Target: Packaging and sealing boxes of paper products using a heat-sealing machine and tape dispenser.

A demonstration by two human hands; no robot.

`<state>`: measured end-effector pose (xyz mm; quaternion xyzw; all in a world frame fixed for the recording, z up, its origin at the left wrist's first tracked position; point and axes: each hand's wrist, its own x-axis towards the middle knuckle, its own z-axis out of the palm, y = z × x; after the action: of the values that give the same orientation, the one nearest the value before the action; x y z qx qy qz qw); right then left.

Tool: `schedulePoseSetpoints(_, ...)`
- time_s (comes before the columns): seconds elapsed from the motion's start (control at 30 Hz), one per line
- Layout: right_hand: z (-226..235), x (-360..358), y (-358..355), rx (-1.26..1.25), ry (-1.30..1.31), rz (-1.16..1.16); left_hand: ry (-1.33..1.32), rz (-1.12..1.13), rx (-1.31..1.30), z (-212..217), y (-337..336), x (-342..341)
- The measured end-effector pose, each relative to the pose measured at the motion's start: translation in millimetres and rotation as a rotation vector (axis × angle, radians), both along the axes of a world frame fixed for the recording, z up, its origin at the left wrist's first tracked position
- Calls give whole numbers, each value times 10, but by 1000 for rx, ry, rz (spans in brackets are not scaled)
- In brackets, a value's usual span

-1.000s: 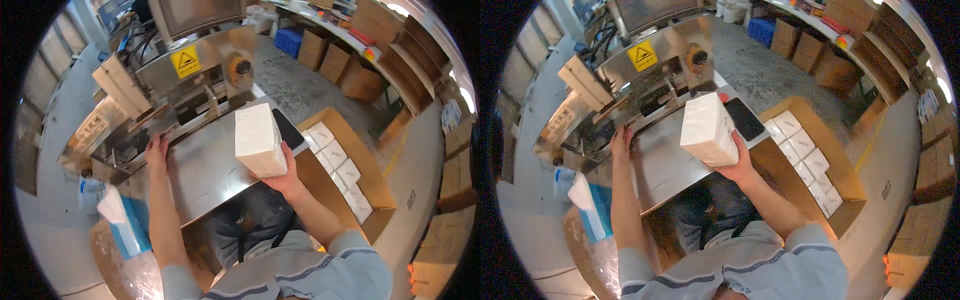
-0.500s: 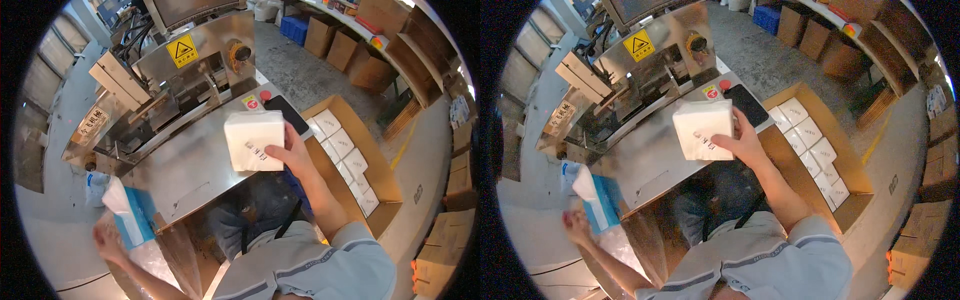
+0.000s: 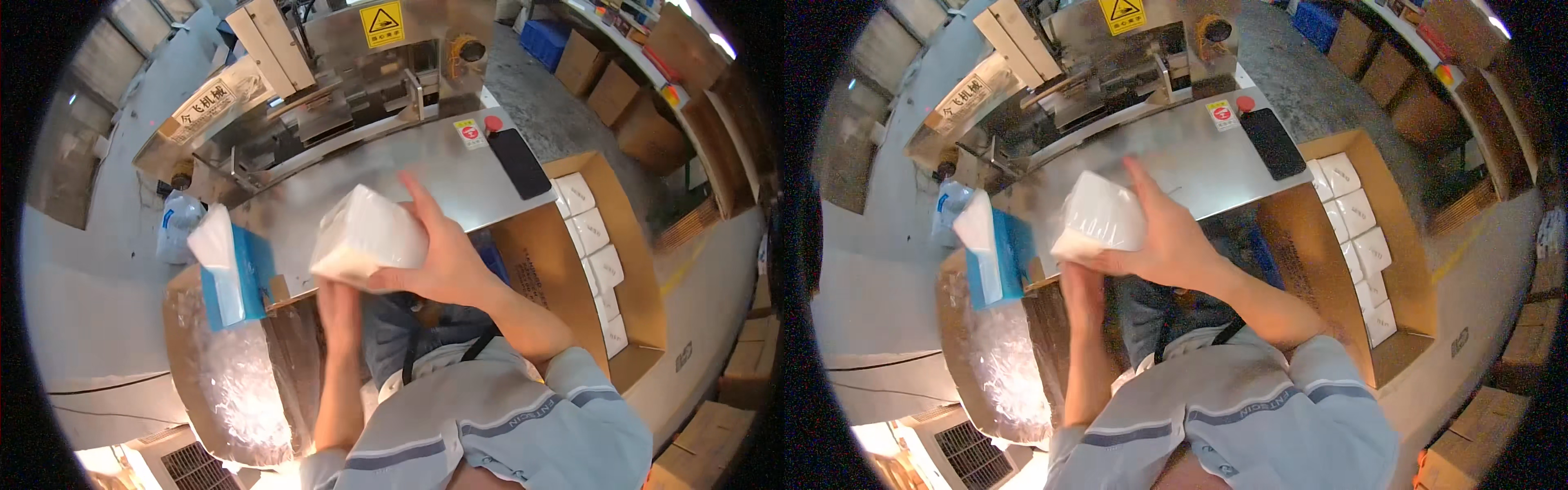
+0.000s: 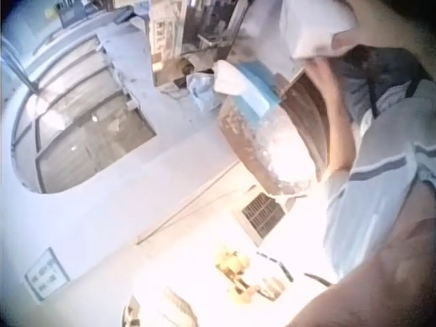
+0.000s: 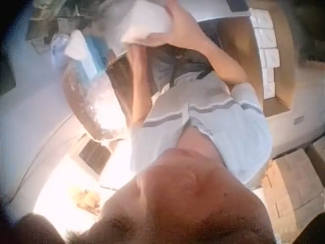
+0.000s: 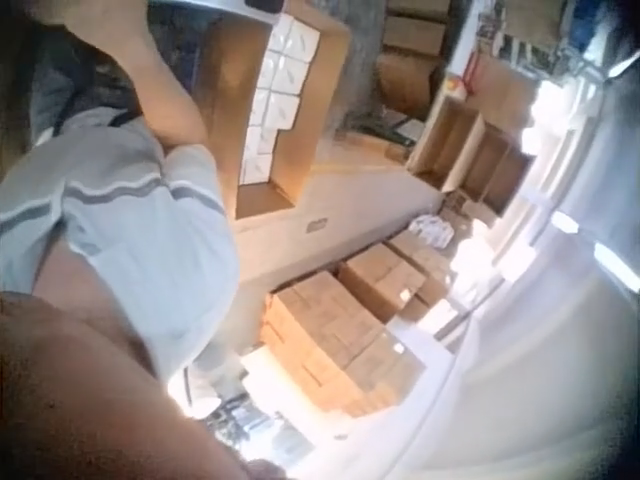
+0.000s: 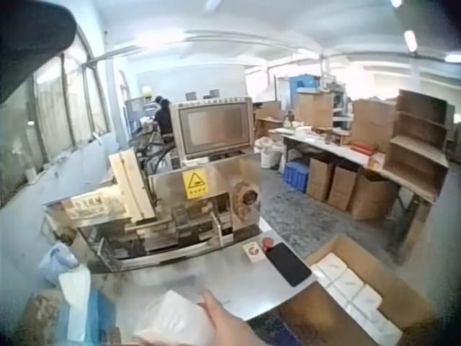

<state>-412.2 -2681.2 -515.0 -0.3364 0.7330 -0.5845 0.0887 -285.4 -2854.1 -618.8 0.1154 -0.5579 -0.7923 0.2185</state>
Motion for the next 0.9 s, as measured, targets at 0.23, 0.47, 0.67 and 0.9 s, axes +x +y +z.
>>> schedulePoseSetpoints(0.23,-27,-123,483,-276,-384,55,-6,-145,463,301,443,-694)
schedulePoseSetpoints(0.47,-89,-186,699,-345,-462,46,-50,-300,514,157,509,-850)
schedulePoseSetpoints(0.67,-227,-196,838,-104,-284,-41,-134,-189,-57,-73,477,-847)
schedulePoseSetpoints(0.9,-523,-264,1601,-5,-226,-256,-83,-397,-391,101,887,-804)
